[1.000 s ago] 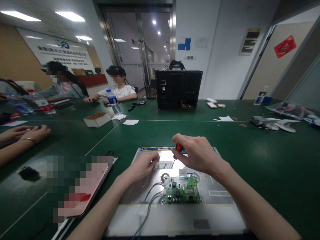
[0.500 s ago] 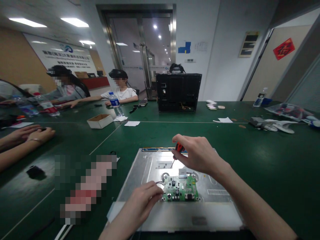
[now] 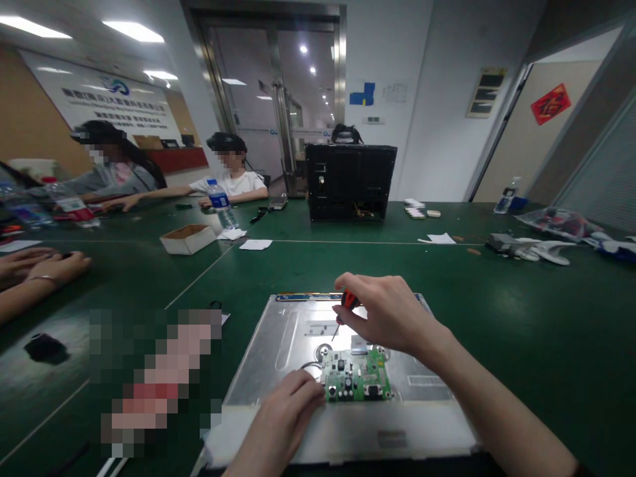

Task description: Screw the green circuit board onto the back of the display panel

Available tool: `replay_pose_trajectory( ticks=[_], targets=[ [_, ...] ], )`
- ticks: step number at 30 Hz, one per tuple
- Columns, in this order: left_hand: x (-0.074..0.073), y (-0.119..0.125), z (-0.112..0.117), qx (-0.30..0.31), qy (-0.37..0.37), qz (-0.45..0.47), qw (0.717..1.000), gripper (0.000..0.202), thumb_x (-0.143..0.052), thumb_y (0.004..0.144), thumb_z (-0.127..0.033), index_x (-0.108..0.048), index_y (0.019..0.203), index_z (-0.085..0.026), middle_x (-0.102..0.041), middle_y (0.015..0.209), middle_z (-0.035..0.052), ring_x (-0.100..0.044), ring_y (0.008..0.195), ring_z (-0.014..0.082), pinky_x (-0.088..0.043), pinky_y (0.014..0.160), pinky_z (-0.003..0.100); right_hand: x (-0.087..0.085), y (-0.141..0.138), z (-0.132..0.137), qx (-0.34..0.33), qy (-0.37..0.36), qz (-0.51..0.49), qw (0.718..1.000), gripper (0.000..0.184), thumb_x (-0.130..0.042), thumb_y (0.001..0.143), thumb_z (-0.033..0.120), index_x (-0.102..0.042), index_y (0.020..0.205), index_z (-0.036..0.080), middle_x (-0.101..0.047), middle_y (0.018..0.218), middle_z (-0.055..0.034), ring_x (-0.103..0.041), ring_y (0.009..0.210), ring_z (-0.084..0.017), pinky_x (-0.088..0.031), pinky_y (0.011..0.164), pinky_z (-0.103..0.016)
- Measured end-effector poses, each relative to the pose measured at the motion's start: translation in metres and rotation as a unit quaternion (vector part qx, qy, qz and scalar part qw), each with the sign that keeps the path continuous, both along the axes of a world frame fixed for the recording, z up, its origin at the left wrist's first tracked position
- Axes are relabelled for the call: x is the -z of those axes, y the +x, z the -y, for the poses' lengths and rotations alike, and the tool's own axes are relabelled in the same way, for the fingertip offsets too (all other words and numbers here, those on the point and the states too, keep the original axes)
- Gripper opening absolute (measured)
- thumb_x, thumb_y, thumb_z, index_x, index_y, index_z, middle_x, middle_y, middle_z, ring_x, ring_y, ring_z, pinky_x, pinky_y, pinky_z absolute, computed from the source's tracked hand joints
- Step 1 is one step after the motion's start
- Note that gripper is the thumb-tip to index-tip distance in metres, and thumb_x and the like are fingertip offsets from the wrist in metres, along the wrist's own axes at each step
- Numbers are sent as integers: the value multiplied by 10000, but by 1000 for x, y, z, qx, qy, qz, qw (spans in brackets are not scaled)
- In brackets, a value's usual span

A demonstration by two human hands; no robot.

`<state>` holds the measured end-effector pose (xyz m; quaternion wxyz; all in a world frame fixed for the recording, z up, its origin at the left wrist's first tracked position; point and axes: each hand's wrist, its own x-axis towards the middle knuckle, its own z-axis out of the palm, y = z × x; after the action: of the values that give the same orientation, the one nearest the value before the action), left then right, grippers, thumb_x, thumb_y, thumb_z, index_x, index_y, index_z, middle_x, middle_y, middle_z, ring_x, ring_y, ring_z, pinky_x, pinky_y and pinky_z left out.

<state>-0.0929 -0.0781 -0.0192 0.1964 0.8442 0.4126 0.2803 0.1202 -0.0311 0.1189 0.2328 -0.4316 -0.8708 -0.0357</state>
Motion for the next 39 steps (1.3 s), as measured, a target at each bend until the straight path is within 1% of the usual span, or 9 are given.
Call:
replay_pose_trajectory(
  ticks=[5, 8, 11, 15, 20, 25, 30, 35, 39],
  targets=[
    [2, 0, 4, 1, 11, 7, 1000, 211, -405, 906, -199, -608, 866, -240, -633, 834, 52, -613, 766, 187, -474, 659, 262, 0, 0, 0, 8, -5, 1, 1000, 180, -507, 863, 338, -533, 984, 208, -679, 842, -5, -583, 658, -133, -265, 530, -261],
    [1, 1, 6, 11, -5, 27, 1000, 226, -389, 901, -156, -596, 918, -245, -640, 882, 51, -617, 802, 182, -477, 697, 264, 0, 1, 0, 8, -4, 2, 1000, 174, -507, 864, 329, -531, 988, 209, -679, 847, -3, -587, 668, -138, -269, 535, -260],
    [-2, 1, 6, 13, -29, 50, 998, 232, -386, 880, -130, -591, 892, -238, -648, 842, 42, -622, 769, 173, -478, 675, 255, 0, 2, 0, 9, 1, 5, 1000, 174, -507, 865, 329, -530, 989, 209, -677, 842, -1, -587, 666, -139, -270, 532, -259],
    [-4, -1, 3, -10, -58, 56, 997, 193, -435, 843, -144, -607, 852, -230, -665, 793, 35, -628, 732, 179, -484, 662, 269, 0, 2, 1, 8, 2, 8, 1000, 175, -500, 866, 332, -531, 987, 209, -677, 838, 0, -587, 659, -137, -272, 529, -260],
    [-1, -1, 2, -34, -78, 49, 995, 184, -470, 823, -153, -636, 837, -230, -686, 795, 36, -639, 734, 186, -495, 678, 282, 0, 3, 0, 6, 1, 13, 1000, 174, -497, 870, 336, -531, 985, 211, -677, 842, 3, -585, 667, -134, -275, 530, -265],
    [1, 1, 4, -26, -39, 43, 998, 194, -466, 833, -155, -641, 865, -231, -693, 795, 30, -648, 741, 186, -508, 676, 285, 1, 4, -1, 4, 6, 15, 1000, 173, -501, 867, 336, -530, 984, 212, -676, 836, 6, -585, 657, -134, -270, 525, -264],
    [-1, 1, 7, -19, 2, 38, 999, 236, -444, 839, -126, -640, 905, -238, -695, 812, 16, -658, 745, 172, -517, 668, 269, 1, 3, 0, -4, 6, 14, 1000, 168, -510, 864, 325, -524, 984, 209, -677, 838, 6, -590, 661, -136, -266, 528, -257],
    [-1, -1, 7, -22, 2, 36, 999, 229, -462, 839, -127, -638, 931, -241, -697, 828, 15, -661, 756, 173, -522, 673, 273, 0, 3, 0, -8, 3, 17, 1000, 169, -513, 863, 330, -525, 980, 209, -680, 830, 6, -597, 653, -144, -263, 517, -257],
    [-2, 0, 8, -29, -21, 39, 999, 191, -476, 838, -138, -625, 925, -221, -687, 837, 24, -651, 754, 170, -514, 665, 270, 0, 5, 0, -14, 5, 15, 1000, 167, -513, 864, 330, -523, 979, 210, -681, 836, 6, -603, 664, -151, -272, 522, -258]
  ],
)
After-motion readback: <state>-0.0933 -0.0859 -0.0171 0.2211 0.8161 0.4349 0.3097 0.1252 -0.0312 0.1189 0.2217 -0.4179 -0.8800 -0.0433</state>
